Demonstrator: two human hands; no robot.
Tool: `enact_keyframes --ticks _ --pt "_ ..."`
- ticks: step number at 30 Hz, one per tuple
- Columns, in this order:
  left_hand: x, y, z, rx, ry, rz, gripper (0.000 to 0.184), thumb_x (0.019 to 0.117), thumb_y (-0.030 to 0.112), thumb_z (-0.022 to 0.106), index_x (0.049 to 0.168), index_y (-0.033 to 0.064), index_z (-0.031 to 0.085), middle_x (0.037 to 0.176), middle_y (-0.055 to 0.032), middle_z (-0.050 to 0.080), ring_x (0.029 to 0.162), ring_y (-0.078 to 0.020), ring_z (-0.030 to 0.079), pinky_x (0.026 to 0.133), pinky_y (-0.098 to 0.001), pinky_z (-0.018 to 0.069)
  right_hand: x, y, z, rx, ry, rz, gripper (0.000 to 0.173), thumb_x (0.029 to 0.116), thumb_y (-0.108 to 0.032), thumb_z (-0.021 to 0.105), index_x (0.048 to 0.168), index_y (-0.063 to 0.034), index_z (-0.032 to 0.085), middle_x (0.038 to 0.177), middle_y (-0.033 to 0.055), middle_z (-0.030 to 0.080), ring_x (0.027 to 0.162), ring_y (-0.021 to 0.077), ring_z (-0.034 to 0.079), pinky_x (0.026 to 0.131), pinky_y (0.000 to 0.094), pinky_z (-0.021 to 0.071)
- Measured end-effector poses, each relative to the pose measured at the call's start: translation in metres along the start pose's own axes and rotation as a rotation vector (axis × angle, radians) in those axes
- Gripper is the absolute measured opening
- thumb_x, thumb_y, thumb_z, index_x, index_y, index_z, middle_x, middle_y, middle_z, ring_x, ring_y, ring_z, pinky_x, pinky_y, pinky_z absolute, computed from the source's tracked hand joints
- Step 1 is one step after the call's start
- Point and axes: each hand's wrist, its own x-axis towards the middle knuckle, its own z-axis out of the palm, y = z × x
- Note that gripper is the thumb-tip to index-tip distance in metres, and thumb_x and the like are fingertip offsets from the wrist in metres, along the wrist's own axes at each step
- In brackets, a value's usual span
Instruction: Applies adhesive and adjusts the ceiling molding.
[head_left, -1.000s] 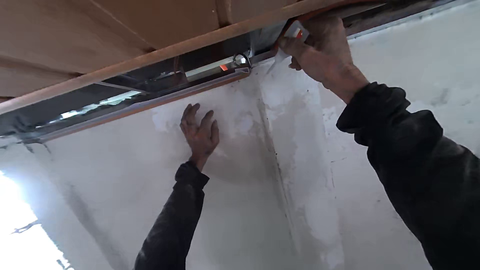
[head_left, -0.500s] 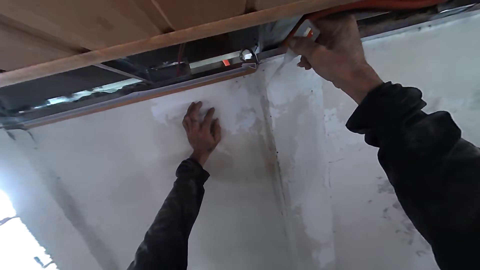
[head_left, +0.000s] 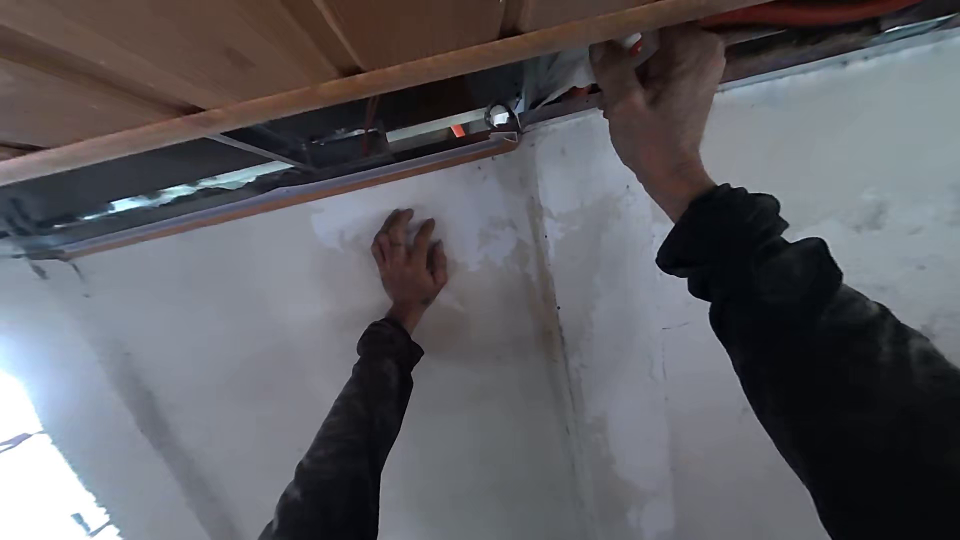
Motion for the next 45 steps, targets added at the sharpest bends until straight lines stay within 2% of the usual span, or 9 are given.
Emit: enact_keyframes --ticks 2,5,10,19,23,26,32,36,45 --pt "0.000 0.001 -0.002 -0.001 -0.010 0.002 0.040 0.1031 0.034 0.049 0.133 0.0143 0.067 0.153 -0.0167 0.049 0.146 -0.0364 0.038 0.118 -0.0532 0.0295 -0.002 -0.001 0.006 -0.030 0.017 -0.007 0.021 0.0979 -0.027 0.066 0.098 -0.0061 0.070 0.074 -0.0036 0.066 0.061 0.0036 0.060 0.061 0.0269 0.0541" --pt "-0.002 0.006 -0.012 -0.012 -0.040 0.049 0.041 0.1019 0.031 0.050 0.133 0.0099 0.066 0.152 -0.0216 0.047 0.144 -0.0422 0.038 0.115 -0.0582 0.0307 -0.005 -0.002 0.012 -0.117 0.016 0.022 0.028 0.0981 -0.031 0.066 0.103 -0.0048 0.071 0.075 -0.0028 0.066 0.060 0.0033 0.057 0.061 0.0258 0.0502" --pt "-0.001 0.006 -0.011 -0.012 -0.035 0.039 0.042 0.1007 0.031 0.051 0.134 0.0099 0.066 0.153 -0.0216 0.046 0.144 -0.0424 0.038 0.115 -0.0582 0.0306 -0.006 0.001 0.016 -0.157 -0.005 0.035 0.033 0.0990 -0.033 0.064 0.111 -0.0034 0.069 0.079 0.0002 0.066 0.062 0.0058 0.057 0.063 0.0281 0.0507" --pt "-0.002 0.006 -0.011 -0.006 -0.023 0.045 0.042 0.1015 0.031 0.049 0.134 0.0090 0.065 0.152 -0.0219 0.047 0.144 -0.0424 0.038 0.115 -0.0583 0.0301 -0.007 0.006 0.017 -0.113 0.019 0.044 0.030 0.0989 -0.034 0.065 0.106 -0.0050 0.070 0.074 -0.0027 0.065 0.059 0.0038 0.056 0.060 0.0262 0.0502" --pt "-0.002 0.004 -0.008 -0.001 -0.015 0.047 0.042 0.1017 0.033 0.050 0.133 0.0093 0.066 0.151 -0.0207 0.048 0.141 -0.0414 0.041 0.113 -0.0573 0.0328 -0.006 0.003 0.015 -0.141 -0.009 0.042 0.034 0.0995 -0.033 0.065 0.114 -0.0026 0.069 0.085 0.0024 0.070 0.067 0.0062 0.062 0.067 0.0276 0.0542" --pt "-0.002 0.004 -0.008 -0.002 -0.017 0.036 0.042 0.1017 0.034 0.051 0.133 0.0106 0.066 0.152 -0.0195 0.048 0.142 -0.0398 0.042 0.113 -0.0563 0.0334 -0.008 0.003 0.015 -0.150 -0.008 0.050 0.032 0.0989 -0.034 0.065 0.107 -0.0037 0.070 0.081 0.0013 0.068 0.065 0.0066 0.061 0.065 0.0286 0.0526" --pt "-0.001 0.003 -0.006 0.004 -0.009 0.029 0.041 0.1018 0.033 0.051 0.134 0.0114 0.066 0.152 -0.0188 0.048 0.143 -0.0384 0.041 0.114 -0.0552 0.0332 -0.008 0.004 0.018 -0.155 -0.019 0.054 0.031 0.0996 -0.033 0.063 0.108 -0.0046 0.070 0.079 0.0004 0.067 0.063 0.0067 0.060 0.064 0.0290 0.0520" --pt "-0.001 0.003 -0.005 0.006 -0.002 0.038 0.042 0.1018 0.033 0.050 0.134 0.0114 0.065 0.152 -0.0193 0.048 0.143 -0.0385 0.041 0.114 -0.0552 0.0335 -0.008 0.005 0.019 -0.146 -0.010 0.049 0.029 0.0993 -0.033 0.064 0.103 -0.0055 0.070 0.075 -0.0019 0.065 0.060 0.0053 0.057 0.061 0.0284 0.0497" --pt "-0.002 0.002 -0.005 0.002 -0.008 0.036 0.042 0.1021 0.034 0.050 0.134 0.0113 0.065 0.153 -0.0187 0.048 0.144 -0.0383 0.040 0.114 -0.0548 0.0330 -0.008 0.007 0.021 -0.127 0.001 0.024 0.031 0.0992 -0.032 0.065 0.108 -0.0028 0.070 0.078 0.0004 0.067 0.060 0.0048 0.058 0.061 0.0261 0.0514"
